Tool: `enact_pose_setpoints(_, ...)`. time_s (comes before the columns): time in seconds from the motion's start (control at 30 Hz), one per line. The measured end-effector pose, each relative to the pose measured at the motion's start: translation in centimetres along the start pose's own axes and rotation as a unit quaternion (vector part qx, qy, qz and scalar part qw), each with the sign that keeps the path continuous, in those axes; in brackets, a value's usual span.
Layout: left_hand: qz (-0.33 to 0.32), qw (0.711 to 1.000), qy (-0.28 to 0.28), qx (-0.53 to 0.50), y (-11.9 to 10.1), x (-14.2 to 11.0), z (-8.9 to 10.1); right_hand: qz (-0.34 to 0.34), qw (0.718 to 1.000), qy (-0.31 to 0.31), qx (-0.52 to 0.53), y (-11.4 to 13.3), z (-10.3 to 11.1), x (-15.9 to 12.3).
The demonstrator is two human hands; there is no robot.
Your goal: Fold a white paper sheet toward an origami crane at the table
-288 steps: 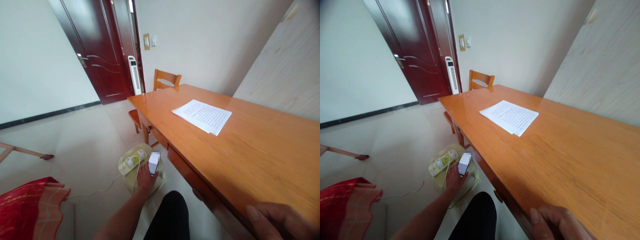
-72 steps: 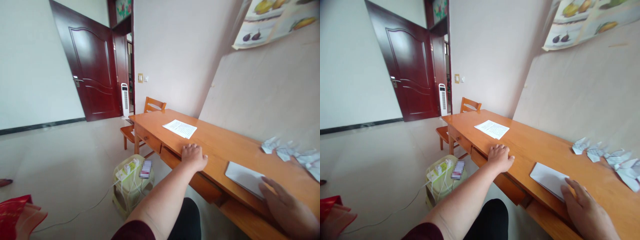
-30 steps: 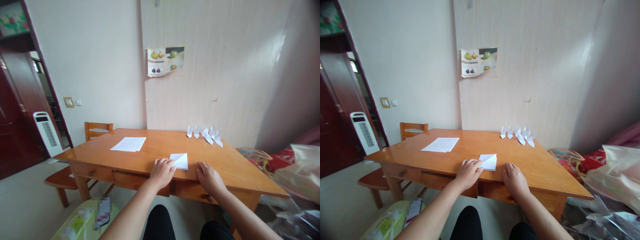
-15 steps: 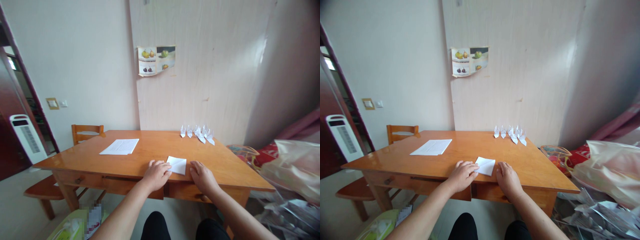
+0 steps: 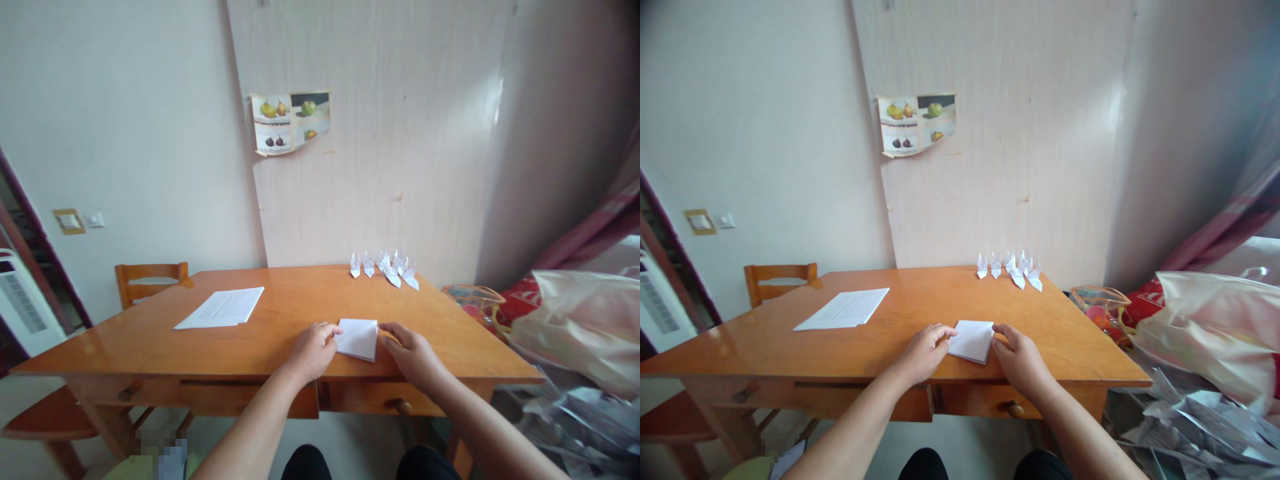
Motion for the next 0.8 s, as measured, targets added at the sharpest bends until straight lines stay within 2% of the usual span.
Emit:
enact_pose_setpoints(0.17,0.012,0.999,-0.010,-0.029,0.1,-0.6,0.0,0.014,0.999,0.006,-0.031,0.3,0.8,0.5)
enact_pose_setpoints(0.4,-0.007,1.000,0.015,-0.009,-1.0,-1.0,0.5,0.102,0.988,-0.003,-0.118,0.2,0.2,0.6)
enact_pose_setpoints(0.63,-0.001,0.998,0.034,0.051,-1.9,-1.0,0.6,0.154,0.968,0.038,-0.194,3.6,-0.9,-1.8)
enact_pose_setpoints(0.8,0.007,0.998,0.045,0.046,-2.0,-1.0,0.7,0.186,0.958,0.095,-0.198,6.2,-3.0,-2.9)
Point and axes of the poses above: each hand's wrist, its own x-axis towards the middle knuckle, its own z-axis out of the back of the hand, y = z × x, the point moved 3 cm from there along x, towards the middle knuckle, and after that the axes turned 10 degrees about -z, right-handed, at the moved point
